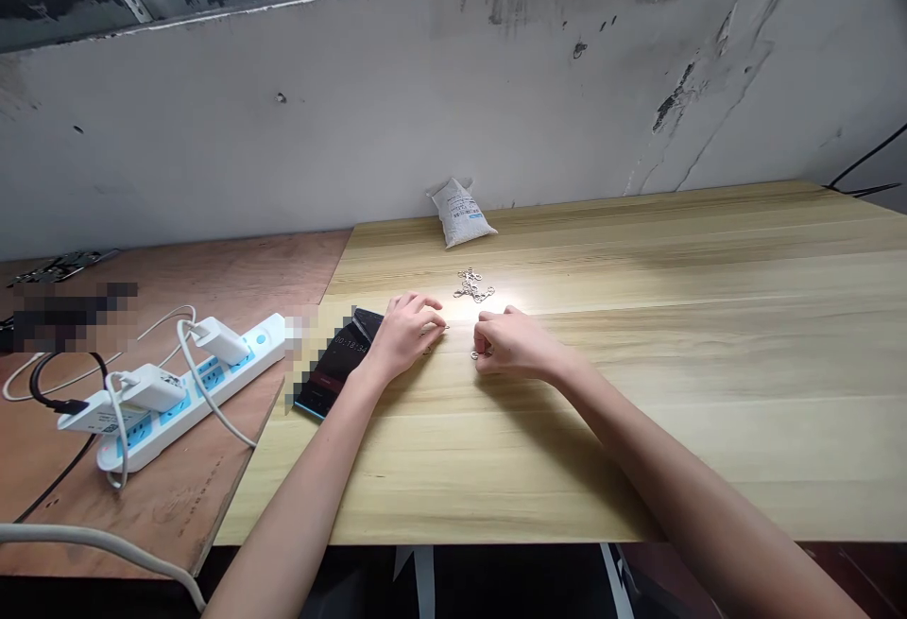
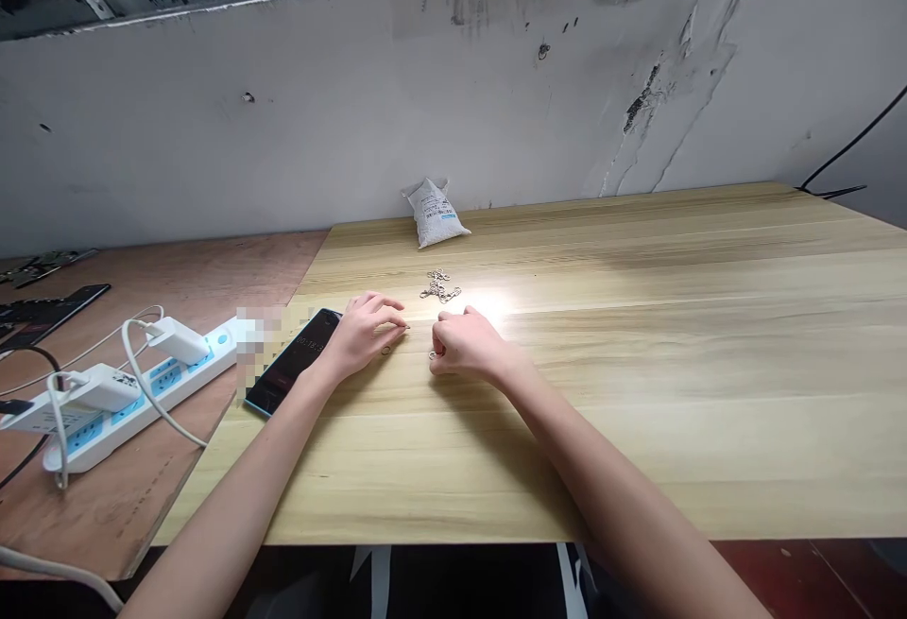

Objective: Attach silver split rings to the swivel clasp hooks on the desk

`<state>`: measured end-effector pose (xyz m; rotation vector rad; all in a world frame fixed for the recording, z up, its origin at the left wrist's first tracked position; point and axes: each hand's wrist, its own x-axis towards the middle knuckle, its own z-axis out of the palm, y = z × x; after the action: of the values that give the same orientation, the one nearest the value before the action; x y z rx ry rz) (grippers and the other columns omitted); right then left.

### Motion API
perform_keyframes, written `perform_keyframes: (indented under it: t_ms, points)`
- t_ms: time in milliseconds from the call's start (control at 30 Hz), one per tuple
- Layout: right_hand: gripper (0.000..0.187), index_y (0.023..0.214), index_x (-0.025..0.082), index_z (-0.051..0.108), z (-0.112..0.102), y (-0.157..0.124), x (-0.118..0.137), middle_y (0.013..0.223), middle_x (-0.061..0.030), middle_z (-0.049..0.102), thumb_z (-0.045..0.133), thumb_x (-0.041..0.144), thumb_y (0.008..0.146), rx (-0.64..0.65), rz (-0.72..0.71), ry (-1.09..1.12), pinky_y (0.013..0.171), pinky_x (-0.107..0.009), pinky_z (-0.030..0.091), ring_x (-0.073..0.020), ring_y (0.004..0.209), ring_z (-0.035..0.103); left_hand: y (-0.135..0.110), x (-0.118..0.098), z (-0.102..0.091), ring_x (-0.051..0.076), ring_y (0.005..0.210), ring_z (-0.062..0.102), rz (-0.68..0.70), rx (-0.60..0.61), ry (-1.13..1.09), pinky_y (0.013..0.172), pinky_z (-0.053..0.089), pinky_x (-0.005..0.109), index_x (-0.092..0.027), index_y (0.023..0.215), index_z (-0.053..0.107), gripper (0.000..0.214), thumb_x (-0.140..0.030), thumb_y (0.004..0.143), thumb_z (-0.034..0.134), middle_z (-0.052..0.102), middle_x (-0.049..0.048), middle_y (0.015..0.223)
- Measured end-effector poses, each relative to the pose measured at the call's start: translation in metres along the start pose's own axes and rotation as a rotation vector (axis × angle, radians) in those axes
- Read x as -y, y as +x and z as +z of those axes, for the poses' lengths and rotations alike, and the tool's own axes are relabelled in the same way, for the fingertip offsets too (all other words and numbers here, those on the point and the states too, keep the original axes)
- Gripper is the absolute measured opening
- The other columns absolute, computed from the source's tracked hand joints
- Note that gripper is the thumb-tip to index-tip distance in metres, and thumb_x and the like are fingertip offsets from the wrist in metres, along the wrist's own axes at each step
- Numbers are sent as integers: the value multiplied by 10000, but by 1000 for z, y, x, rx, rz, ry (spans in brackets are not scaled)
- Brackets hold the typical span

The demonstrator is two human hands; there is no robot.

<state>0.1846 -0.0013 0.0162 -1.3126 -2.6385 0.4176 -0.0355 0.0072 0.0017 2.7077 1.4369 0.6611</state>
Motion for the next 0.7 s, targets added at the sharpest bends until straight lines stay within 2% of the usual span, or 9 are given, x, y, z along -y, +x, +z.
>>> perform_keyframes:
  t_ms: [67,167,367,467,600,700]
  points:
    - [10,694,183,641,3,1,-3,796,-15,689,640,187,703,-35,-36,-13,800,-310,366,-121,616,517,0,0,1,233,1070,544,18,-4,-5,920,399,413,-241,852,706,58,-231,880,656,677,34,1137]
    - [87,720,179,677,4,3,-6,765,-25,701,599,140,720,-78,-123,-62,809,-315,357,-132,631,535,0,-1,2,226,1065,543,32,-2,-19,929,398,411,-235,853,707,54,-228,878,659,679,33,1129]
    - [215,635,178,685,2,2,-7,705,-49,684,550,123,793,-84,-193,-221,693,-305,331,-156,641,541,-1,-2,3,225,1084,536,20,18,-16,943,396,415,-222,866,705,93,-219,905,620,674,38,1139]
    - [218,645,159,673,7,4,-5,699,-78,670,540,106,809,-122,-249,-330,663,-315,312,-173,658,549,0,-3,2,222,1095,535,13,21,-20,954,393,416,-220,901,702,108,-203,919,596,670,39,1159]
    - [158,714,144,663,14,9,-2,726,-90,671,545,91,804,-154,-224,-386,660,-321,317,-188,687,568,0,-4,2,231,1104,535,5,11,-14,955,395,418,-228,888,704,90,-213,907,616,665,43,1176]
    - [160,774,152,652,15,10,-1,788,-83,688,522,125,864,-186,-195,-314,689,-311,339,-184,724,589,0,-5,2,236,1113,534,17,8,-19,958,395,423,-229,864,706,78,-223,895,635,663,41,1177]
